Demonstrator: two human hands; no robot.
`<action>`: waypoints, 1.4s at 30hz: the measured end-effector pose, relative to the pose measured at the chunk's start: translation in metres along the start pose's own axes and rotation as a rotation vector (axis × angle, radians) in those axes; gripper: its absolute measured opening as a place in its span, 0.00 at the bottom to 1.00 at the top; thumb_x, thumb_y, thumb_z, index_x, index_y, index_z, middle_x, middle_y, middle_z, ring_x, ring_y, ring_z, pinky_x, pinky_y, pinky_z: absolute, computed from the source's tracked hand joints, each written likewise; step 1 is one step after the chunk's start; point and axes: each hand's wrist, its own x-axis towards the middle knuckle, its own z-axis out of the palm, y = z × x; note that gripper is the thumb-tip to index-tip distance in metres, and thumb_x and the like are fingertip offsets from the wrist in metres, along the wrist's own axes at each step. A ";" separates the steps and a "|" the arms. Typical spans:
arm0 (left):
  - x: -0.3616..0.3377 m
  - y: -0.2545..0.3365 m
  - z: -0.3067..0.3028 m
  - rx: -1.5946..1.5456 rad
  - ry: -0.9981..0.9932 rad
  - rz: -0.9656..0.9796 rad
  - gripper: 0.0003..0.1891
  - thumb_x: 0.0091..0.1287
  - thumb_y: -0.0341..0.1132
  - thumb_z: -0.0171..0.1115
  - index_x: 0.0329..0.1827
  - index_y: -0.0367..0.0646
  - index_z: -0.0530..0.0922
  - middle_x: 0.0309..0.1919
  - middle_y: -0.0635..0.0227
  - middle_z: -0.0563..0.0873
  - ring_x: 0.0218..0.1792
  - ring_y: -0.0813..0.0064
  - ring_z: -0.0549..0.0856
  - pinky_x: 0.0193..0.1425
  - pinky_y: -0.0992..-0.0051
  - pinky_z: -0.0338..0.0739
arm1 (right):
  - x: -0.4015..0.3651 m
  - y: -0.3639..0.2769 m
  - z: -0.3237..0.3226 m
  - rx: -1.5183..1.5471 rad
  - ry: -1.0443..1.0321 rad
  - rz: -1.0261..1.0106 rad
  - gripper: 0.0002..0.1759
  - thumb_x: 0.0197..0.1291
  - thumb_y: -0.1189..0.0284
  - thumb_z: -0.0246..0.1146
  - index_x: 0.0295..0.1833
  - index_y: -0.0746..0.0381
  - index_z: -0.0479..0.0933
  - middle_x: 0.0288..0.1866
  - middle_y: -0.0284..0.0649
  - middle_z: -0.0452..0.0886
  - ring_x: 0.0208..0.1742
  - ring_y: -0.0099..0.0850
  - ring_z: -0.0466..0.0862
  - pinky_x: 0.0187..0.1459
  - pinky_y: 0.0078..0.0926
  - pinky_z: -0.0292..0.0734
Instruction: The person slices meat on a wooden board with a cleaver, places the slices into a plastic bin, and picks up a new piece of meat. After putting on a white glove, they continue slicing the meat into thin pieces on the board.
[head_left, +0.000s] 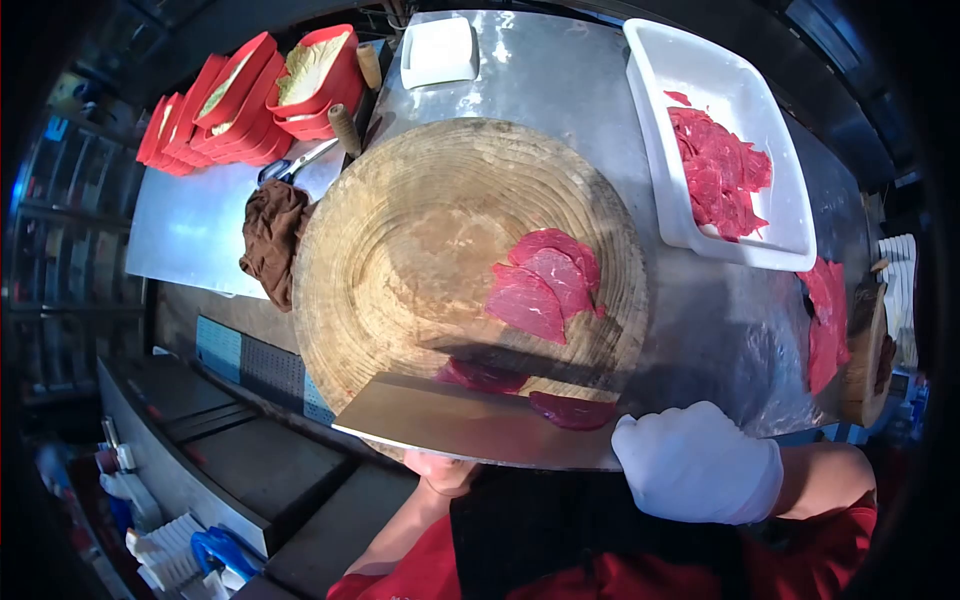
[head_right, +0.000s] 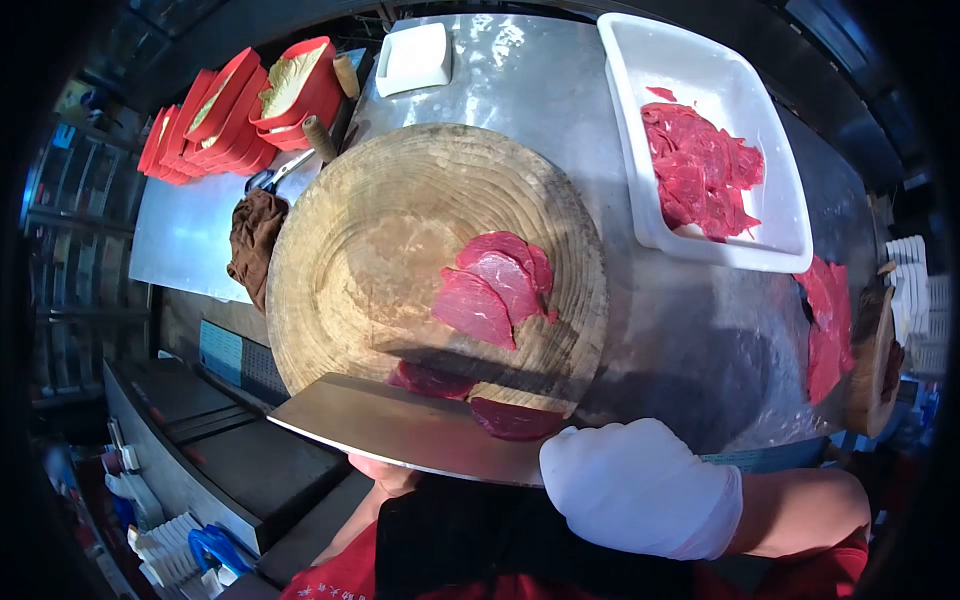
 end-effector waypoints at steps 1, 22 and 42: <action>-0.002 -0.001 0.002 -0.014 0.023 0.004 0.11 0.51 0.28 0.75 0.37 0.45 0.86 0.36 0.63 0.88 0.37 0.60 0.88 0.45 0.65 0.82 | 0.006 -0.001 0.000 -0.018 -0.010 -0.012 0.05 0.49 0.71 0.61 0.27 0.61 0.74 0.18 0.38 0.75 0.17 0.32 0.81 0.17 0.31 0.74; 0.025 0.015 -0.001 0.033 0.008 -0.089 0.09 0.51 0.24 0.73 0.35 0.40 0.84 0.35 0.62 0.85 0.37 0.59 0.86 0.44 0.66 0.82 | 0.034 -0.006 0.001 0.255 0.139 -0.019 0.04 0.53 0.74 0.60 0.31 0.63 0.75 0.22 0.43 0.76 0.24 0.42 0.82 0.27 0.39 0.78; 0.001 -0.008 0.011 -0.070 0.127 -0.023 0.14 0.50 0.30 0.80 0.41 0.44 0.87 0.39 0.60 0.88 0.39 0.59 0.88 0.48 0.65 0.83 | 0.081 -0.017 0.012 0.298 0.059 -0.072 0.06 0.55 0.72 0.59 0.29 0.63 0.73 0.20 0.42 0.77 0.21 0.39 0.83 0.23 0.37 0.77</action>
